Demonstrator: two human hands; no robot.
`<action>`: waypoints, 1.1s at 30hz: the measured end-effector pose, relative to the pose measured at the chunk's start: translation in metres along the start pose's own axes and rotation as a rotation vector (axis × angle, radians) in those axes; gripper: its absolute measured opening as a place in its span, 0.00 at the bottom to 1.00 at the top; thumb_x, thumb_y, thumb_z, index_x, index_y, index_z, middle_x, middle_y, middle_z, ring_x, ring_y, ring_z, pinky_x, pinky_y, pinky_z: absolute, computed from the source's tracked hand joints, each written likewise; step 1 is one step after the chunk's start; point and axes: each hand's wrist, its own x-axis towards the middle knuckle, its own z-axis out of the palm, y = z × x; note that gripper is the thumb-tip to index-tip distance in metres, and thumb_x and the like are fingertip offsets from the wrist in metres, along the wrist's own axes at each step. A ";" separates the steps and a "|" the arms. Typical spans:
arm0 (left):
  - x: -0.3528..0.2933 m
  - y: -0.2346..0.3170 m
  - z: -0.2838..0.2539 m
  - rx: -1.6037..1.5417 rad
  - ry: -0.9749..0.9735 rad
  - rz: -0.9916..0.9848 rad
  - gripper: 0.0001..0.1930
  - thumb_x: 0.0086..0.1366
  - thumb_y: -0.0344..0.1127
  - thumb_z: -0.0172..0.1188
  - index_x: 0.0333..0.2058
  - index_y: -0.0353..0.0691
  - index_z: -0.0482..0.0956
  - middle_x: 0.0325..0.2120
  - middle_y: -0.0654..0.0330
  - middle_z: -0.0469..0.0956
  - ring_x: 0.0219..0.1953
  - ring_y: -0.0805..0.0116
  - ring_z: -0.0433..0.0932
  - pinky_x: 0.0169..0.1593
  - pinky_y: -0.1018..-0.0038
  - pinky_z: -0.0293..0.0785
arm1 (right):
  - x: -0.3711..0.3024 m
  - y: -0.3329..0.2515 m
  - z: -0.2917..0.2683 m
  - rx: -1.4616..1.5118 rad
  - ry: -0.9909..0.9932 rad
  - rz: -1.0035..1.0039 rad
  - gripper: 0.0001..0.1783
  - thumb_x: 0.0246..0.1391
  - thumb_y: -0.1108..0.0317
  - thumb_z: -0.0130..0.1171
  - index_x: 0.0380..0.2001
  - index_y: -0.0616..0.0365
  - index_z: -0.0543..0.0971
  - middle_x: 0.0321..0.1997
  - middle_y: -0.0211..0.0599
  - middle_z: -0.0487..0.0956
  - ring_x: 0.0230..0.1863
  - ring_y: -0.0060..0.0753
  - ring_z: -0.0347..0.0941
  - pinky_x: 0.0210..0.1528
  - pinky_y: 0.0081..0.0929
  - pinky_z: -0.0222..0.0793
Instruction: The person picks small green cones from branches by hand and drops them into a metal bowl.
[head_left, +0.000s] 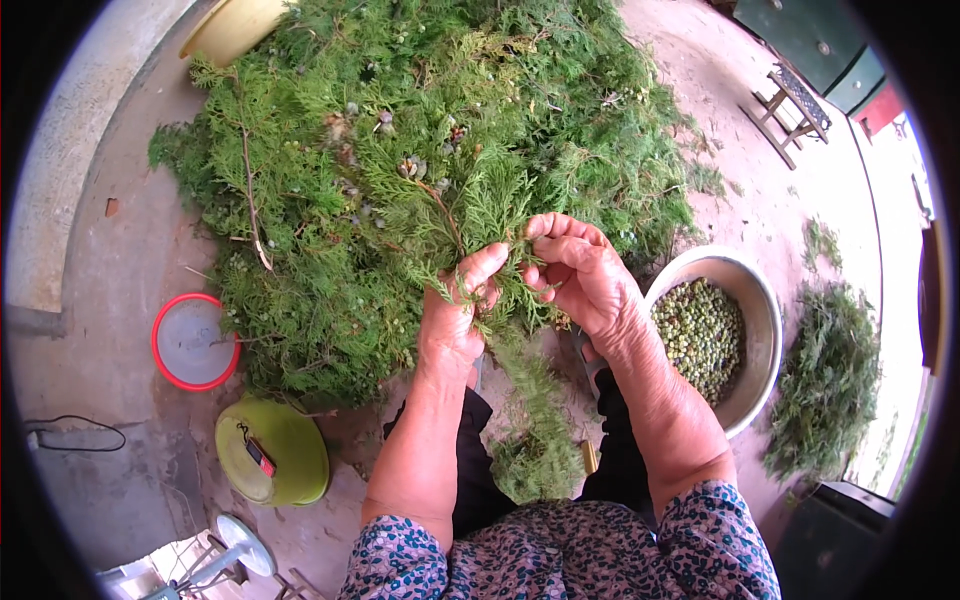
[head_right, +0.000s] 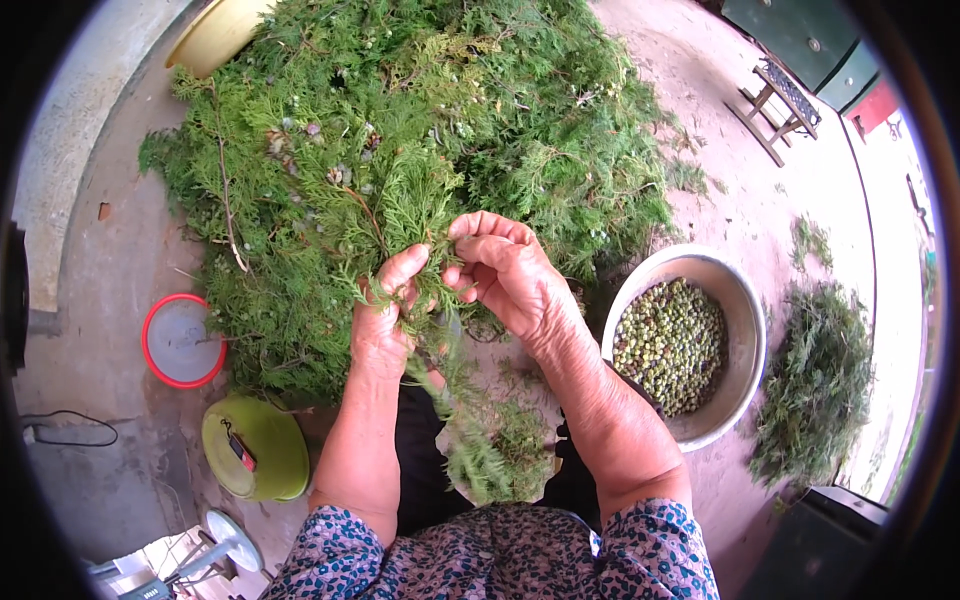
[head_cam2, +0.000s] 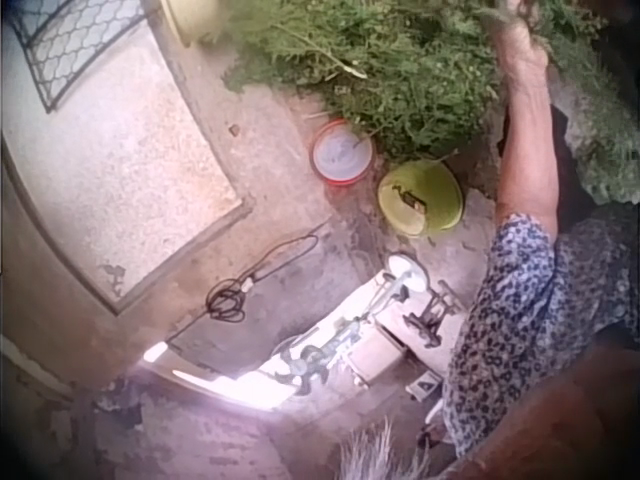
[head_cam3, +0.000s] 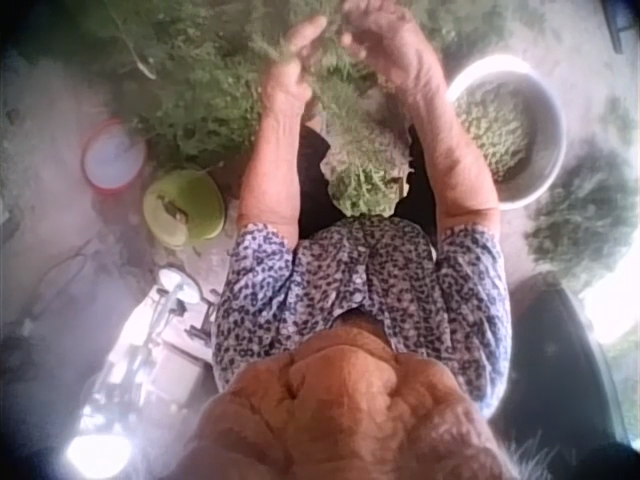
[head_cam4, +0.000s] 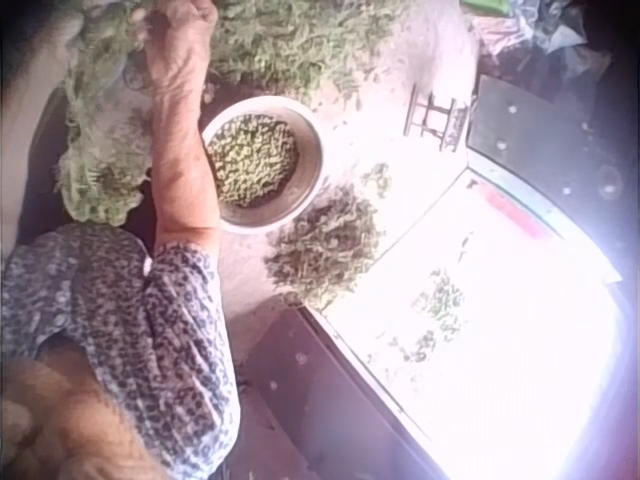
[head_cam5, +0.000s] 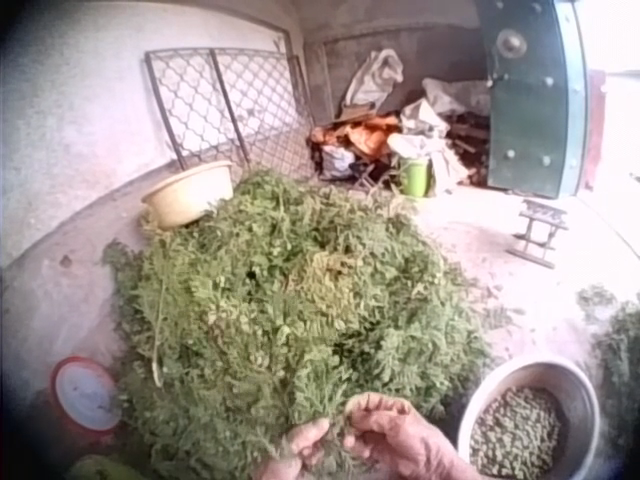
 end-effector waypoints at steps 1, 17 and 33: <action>-0.001 0.001 0.002 0.000 -0.002 0.001 0.11 0.48 0.34 0.65 0.31 0.40 0.78 0.21 0.70 0.74 0.17 0.84 0.66 0.20 0.85 0.60 | 0.000 0.000 0.000 -0.002 0.035 -0.013 0.06 0.48 0.79 0.45 0.29 0.61 0.72 0.23 0.31 0.72 0.21 0.25 0.71 0.20 0.18 0.65; -0.012 0.005 0.006 0.357 -0.071 0.135 0.20 0.46 0.36 0.69 0.37 0.33 0.75 0.32 0.61 0.76 0.29 0.77 0.74 0.32 0.81 0.71 | 0.004 0.001 0.000 -1.222 0.125 -0.655 0.08 0.44 0.79 0.56 0.31 0.61 0.77 0.24 0.42 0.75 0.26 0.38 0.73 0.31 0.27 0.68; -0.012 -0.006 0.014 0.511 -0.175 0.174 0.22 0.49 0.40 0.67 0.40 0.36 0.74 0.30 0.64 0.77 0.30 0.76 0.73 0.33 0.79 0.70 | 0.014 0.003 -0.003 -0.976 0.220 -0.819 0.09 0.43 0.69 0.62 0.27 0.63 0.77 0.20 0.38 0.75 0.21 0.26 0.69 0.25 0.24 0.64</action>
